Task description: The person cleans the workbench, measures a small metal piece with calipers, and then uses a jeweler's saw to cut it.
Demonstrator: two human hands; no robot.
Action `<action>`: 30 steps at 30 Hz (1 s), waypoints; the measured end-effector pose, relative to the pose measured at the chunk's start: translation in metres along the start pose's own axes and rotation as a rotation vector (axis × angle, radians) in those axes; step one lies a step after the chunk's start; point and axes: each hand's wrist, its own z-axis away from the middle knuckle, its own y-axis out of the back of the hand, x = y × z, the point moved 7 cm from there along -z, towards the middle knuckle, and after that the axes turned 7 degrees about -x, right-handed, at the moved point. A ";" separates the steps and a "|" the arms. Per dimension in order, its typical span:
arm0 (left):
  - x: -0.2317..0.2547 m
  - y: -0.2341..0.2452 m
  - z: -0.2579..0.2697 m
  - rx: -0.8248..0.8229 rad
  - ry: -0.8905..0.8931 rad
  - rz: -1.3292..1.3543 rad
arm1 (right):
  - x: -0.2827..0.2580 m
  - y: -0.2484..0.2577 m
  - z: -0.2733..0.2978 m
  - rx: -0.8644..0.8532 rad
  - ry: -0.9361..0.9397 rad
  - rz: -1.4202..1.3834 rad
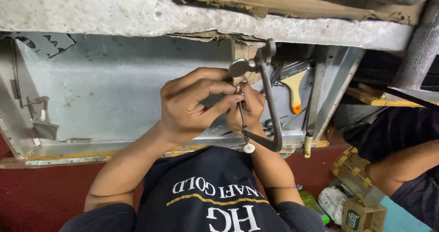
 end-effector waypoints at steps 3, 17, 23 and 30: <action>-0.004 0.000 0.000 -0.012 0.013 0.017 | 0.003 0.002 0.002 0.017 0.017 -0.023; 0.002 -0.001 -0.004 -0.128 -0.128 -0.154 | -0.021 -0.008 -0.015 -0.027 -0.036 0.104; 0.000 -0.001 -0.004 -0.159 -0.131 -0.158 | -0.006 -0.006 0.001 -0.031 -0.028 0.128; -0.001 0.000 -0.006 -0.214 -0.133 -0.172 | 0.000 -0.007 0.002 -0.080 -0.048 0.082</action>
